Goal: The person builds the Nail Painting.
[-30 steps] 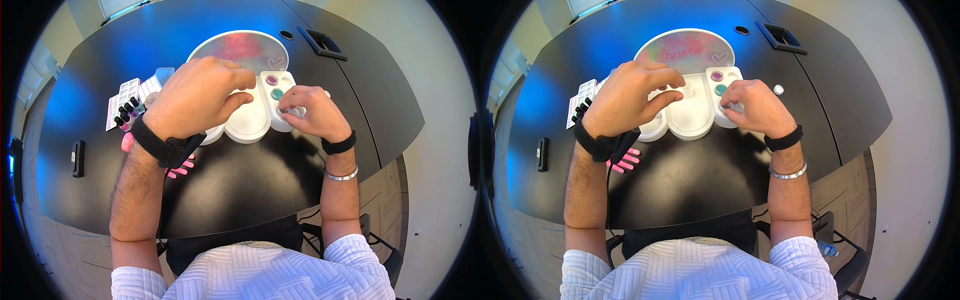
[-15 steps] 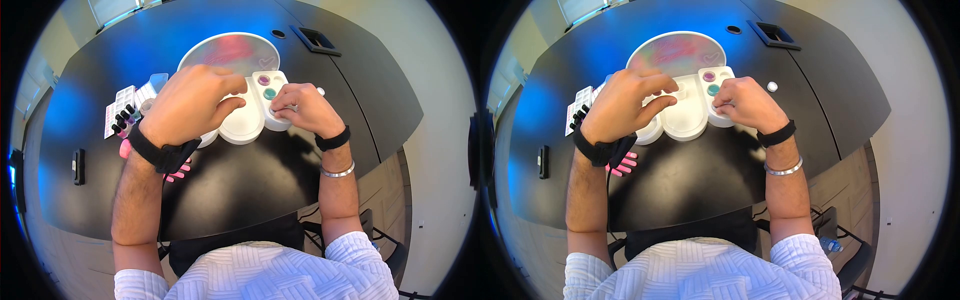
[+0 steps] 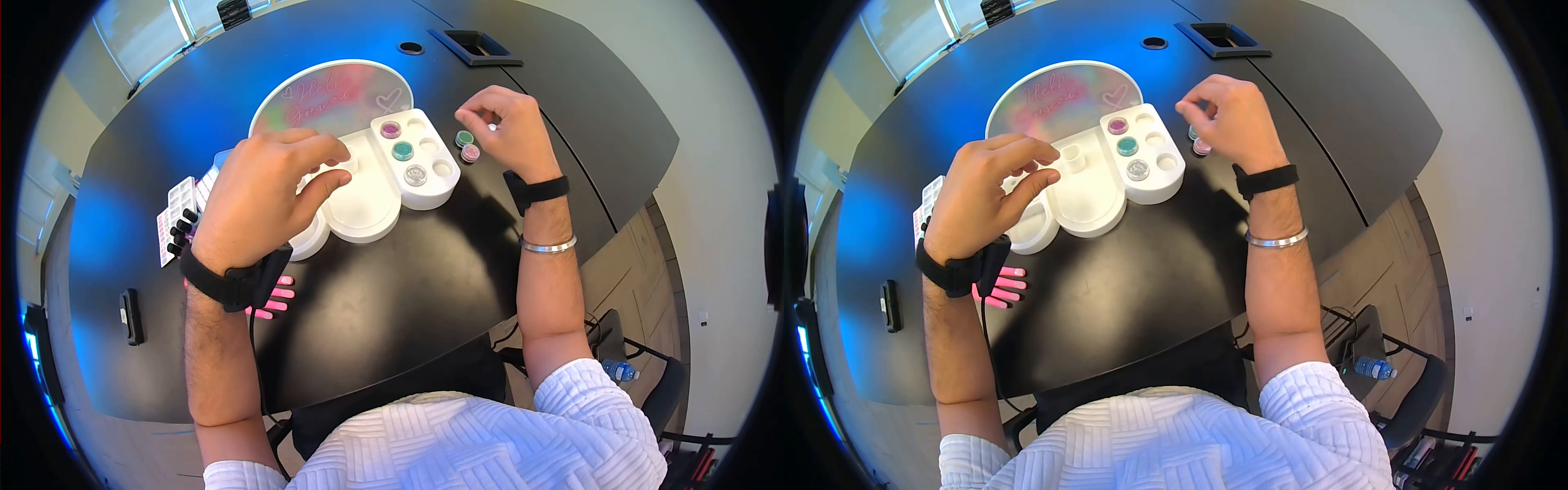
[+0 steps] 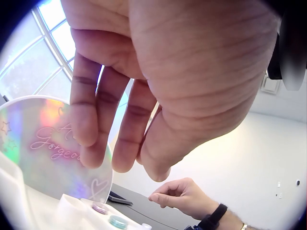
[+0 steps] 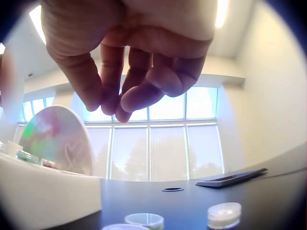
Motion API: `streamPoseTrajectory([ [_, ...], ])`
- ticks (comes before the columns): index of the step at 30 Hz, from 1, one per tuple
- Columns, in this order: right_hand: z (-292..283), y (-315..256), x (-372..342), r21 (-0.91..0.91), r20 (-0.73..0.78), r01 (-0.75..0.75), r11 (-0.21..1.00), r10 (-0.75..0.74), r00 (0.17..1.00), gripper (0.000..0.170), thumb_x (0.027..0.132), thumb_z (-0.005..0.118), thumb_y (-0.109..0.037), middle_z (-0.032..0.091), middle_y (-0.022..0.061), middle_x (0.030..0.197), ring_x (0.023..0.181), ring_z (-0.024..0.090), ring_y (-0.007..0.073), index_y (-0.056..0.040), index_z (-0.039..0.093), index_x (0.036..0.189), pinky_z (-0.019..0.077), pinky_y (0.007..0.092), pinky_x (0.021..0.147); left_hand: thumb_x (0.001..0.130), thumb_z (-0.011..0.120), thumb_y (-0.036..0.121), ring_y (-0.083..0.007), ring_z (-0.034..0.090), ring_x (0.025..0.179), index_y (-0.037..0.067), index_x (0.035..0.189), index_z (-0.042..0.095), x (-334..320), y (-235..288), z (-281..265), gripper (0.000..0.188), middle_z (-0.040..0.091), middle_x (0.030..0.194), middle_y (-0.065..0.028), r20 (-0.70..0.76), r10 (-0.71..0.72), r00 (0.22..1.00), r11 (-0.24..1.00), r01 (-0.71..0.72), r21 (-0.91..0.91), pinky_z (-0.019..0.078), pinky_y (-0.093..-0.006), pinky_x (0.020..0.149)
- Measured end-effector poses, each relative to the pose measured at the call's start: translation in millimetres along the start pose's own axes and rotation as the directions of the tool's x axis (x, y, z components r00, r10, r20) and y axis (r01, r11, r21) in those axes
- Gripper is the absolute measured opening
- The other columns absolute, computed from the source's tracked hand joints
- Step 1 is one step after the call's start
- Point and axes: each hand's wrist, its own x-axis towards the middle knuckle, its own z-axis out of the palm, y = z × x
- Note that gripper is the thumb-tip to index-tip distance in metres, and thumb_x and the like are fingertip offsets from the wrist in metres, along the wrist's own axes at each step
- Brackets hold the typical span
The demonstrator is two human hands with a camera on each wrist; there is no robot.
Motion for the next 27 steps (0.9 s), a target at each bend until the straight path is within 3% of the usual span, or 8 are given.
streamPoseTrajectory([
  [6,5,28,-2,-0.177,-0.015,-0.137,0.975,0.136,0.991,0.011,0.092,0.084,-0.015,0.08,0.0104,0.091,0.076,0.075,0.0297,-0.0064,0.084,0.099,0.0613,0.0415,0.076,0.098,0.084,0.015,-0.0315,0.079,0.087,0.0,0.107,0.078,0,2,-1,0.019,0.079,0.096,-0.0156,0.011,0.011,1.0,1.0,-0.011,0.003,0.0625,-0.0415,0.073],
  [12,12,44,-4,-0.165,0.022,-0.244,0.956,0.251,0.968,0.016,0.094,0.081,-0.014,0.083,0.0134,0.102,0.094,0.08,0.0343,-0.0087,0.084,0.109,0.0641,0.0434,0.085,0.098,0.084,0.015,-0.0318,0.079,0.087,0.0,0.107,0.078,0,2,-1,0.019,0.079,0.097,-0.0157,0.004,0.008,1.0,1.0,-0.008,-0.001,0.0629,-0.0411,0.073],
  [15,11,36,-5,-0.227,0.118,-0.308,0.924,0.34,0.933,0.024,0.093,0.084,-0.014,0.084,0.0149,0.102,0.091,0.081,0.0297,-0.0017,0.082,0.114,0.0627,0.0397,0.085,0.098,0.084,0.015,-0.0313,0.079,0.088,0.0,0.107,0.078,0,2,-2,0.019,0.079,0.097,-0.0154,-0.003,0.025,1.0,1.0,-0.025,0.008,0.0631,-0.0409,0.073],
  [21,17,31,-5,-0.292,0.265,-0.346,0.892,0.423,0.867,0.042,0.088,0.091,-0.028,0.085,0.0126,0.109,0.1,0.081,0.0318,-0.006,0.082,0.122,0.0639,0.0443,0.091,0.099,0.083,0.015,-0.0308,0.08,0.088,0.0,0.108,0.078,0,2,-2,0.019,0.079,0.097,-0.0153,0.01,0.003,1.0,1.0,-0.003,0.002,0.0631,-0.0409,0.073],
  [25,23,30,-7,-0.269,0.29,-0.36,0.893,0.432,0.854,0.045,0.089,0.09,-0.028,0.084,0.0129,0.111,0.102,0.081,0.0322,-0.0071,0.08,0.127,0.0635,0.0443,0.093,0.099,0.084,0.016,-0.0308,0.08,0.089,0.0,0.107,0.078,0,3,-2,0.018,0.079,0.097,-0.0148,0.007,0.008,1.0,1.0,-0.008,-0.003,0.0631,-0.0412,0.073],
  [27,24,23,-7,-0.296,0.298,-0.329,0.897,0.414,0.86,0.044,0.093,0.086,-0.019,0.083,0.0167,0.113,0.094,0.083,0.029,-0.0006,0.076,0.131,0.0631,0.0419,0.087,0.098,0.084,0.016,-0.0311,0.079,0.089,0.001,0.107,0.078,1,3,-2,0.018,0.079,0.097,-0.0146,0.007,0.008,1.0,1.0,-0.008,-0.008,0.063,-0.0413,0.073],
])
